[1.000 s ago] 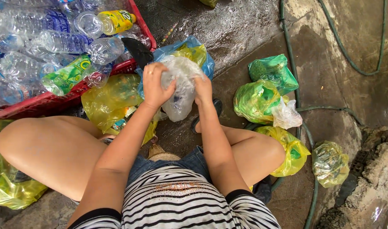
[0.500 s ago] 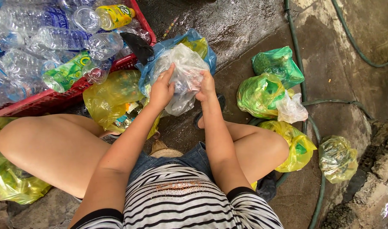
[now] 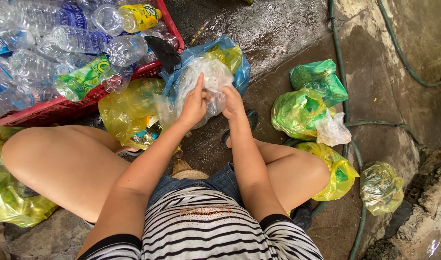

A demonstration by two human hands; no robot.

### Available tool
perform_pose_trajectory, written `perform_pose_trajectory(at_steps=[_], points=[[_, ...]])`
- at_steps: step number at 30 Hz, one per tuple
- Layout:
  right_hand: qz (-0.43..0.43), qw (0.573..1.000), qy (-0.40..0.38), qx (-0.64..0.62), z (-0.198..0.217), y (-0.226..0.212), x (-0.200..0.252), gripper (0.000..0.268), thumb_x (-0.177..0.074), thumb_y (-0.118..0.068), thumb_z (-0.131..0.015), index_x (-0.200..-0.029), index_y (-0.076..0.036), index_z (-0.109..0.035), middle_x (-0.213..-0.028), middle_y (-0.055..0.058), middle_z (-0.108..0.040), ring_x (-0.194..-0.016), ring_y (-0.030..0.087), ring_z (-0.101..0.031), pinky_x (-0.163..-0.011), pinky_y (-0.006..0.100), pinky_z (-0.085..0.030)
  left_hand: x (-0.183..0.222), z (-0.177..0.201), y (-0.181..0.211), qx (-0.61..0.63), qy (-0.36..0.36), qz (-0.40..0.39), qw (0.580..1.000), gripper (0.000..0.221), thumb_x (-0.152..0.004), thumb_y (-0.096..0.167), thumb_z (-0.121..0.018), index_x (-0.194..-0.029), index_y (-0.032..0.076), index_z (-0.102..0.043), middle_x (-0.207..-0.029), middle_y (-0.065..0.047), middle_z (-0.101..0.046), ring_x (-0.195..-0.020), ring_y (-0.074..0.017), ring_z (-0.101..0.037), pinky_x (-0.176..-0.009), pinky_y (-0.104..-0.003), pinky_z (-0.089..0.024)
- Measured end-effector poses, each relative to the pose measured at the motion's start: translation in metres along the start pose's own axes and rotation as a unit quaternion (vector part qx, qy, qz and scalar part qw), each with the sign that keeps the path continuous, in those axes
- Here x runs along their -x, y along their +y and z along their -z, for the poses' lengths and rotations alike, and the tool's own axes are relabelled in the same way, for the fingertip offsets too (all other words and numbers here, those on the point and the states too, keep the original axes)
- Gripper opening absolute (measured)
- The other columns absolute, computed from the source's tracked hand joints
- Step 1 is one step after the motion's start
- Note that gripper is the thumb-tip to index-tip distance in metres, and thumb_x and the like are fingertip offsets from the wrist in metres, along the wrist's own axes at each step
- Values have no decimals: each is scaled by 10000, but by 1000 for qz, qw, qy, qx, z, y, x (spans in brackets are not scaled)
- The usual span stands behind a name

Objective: The person sits on the ground and sorts plastic bottles and cans from various plastic bags into a red crate. They open bags, pick out bottles and cans, and place them into the crate, occasionally moving bags aside.

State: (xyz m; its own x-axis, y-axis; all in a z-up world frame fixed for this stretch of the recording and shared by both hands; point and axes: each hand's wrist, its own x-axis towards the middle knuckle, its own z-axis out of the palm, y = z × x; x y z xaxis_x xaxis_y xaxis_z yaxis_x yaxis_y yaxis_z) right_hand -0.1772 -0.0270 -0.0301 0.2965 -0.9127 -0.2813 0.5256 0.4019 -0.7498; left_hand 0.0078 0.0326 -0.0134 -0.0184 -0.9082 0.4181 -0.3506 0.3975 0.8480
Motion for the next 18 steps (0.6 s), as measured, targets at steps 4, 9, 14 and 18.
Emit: perform_pose_trajectory(at_steps=[4,9,14,18], points=[[23,994,105,-27,39,11,-25,435,-888,-69,-568,-1294,86,-575,-1223,215,-684,-1100,337,-698,-962,479,-586,2,1,-14,0,-32,141,989,577,-875,-3,-522,-1430,-11,-362,-891,-148,-720,-784,-350,-698,-748,-460,-547],[2,981,163,-109,19,4,-15,433,-926,-181,-556,-1282,64,-574,-1224,230,-665,-1068,350,-685,-914,502,-570,5,-7,-33,-157,-40,121,979,364,-939,223,-679,-1209,63,-496,-990,-148,-735,-786,-391,-690,-737,-491,-538],[-9,990,140,-28,-3,4,-5,468,-950,-214,-581,-1343,40,-569,-1255,220,-633,-1085,346,-645,-913,499,-511,-1,-1,-39,-358,32,28,933,337,-885,428,-731,-1033,189,-543,-1189,-174,-737,-761,-305,-709,-756,-429,-522],[-22,983,74,167,-22,-4,9,732,-781,-172,-610,-1486,-73,-442,-1434,164,-544,-1300,309,-543,-1113,488,-414,-12,14,-31,-339,-90,161,922,494,-949,416,-709,-1342,158,-557,-906,-144,-744,-786,-324,-713,-810,-464,-503]])
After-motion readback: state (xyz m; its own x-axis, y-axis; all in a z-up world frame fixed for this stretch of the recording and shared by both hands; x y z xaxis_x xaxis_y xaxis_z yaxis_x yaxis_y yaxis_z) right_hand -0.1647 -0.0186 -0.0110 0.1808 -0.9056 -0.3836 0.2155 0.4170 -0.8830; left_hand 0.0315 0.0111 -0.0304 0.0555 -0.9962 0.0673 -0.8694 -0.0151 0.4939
